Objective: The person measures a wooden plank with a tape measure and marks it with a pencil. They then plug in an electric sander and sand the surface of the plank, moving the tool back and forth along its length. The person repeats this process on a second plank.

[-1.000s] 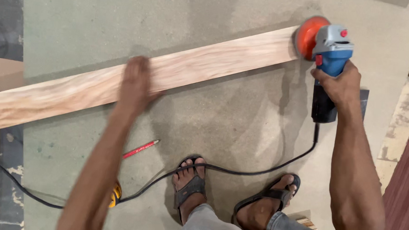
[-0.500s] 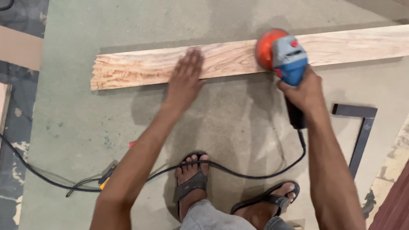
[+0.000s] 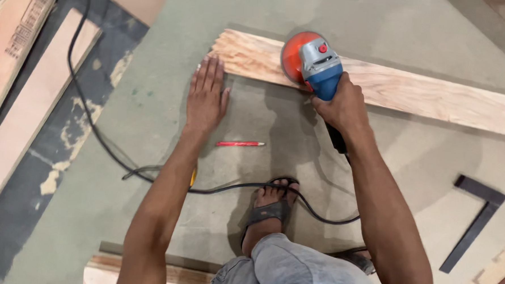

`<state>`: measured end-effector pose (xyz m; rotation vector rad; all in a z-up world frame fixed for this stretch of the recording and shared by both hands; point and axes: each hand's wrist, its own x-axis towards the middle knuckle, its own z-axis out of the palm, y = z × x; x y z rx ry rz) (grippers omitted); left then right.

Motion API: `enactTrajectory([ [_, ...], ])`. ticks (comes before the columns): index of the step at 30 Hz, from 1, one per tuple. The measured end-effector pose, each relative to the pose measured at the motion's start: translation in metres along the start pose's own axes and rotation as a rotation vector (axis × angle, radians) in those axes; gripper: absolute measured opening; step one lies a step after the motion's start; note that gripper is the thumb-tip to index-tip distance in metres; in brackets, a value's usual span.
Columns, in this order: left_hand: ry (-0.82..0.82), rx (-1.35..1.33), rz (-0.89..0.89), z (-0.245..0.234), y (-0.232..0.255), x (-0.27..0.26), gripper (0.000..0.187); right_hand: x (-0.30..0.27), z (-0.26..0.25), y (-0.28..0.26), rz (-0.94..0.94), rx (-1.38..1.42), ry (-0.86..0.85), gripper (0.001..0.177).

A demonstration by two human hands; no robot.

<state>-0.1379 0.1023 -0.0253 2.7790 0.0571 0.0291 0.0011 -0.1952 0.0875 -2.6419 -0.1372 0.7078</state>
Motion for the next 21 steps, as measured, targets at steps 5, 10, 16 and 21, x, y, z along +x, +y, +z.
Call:
enactTrajectory([
  [5, 0.096, -0.088, -0.170, 0.005, -0.024, -0.023, 0.068, 0.012, 0.022, -0.050, -0.054, -0.022, -0.077, 0.063],
  [10, 0.139, -0.050, -0.284, 0.014, -0.024, -0.027, 0.064, 0.020, 0.037, -0.093, -0.125, -0.045, -0.111, 0.060],
  [16, 0.149, -0.085, -0.370, 0.019, -0.030, -0.029, 0.066, 0.024, 0.044, -0.107, -0.183, -0.057, -0.147, 0.060],
  [21, 0.172, -0.106, -0.344, 0.018, -0.031, -0.029, 0.067, 0.009, 0.032, -0.070, -0.041, -0.050, -0.140, 0.064],
])
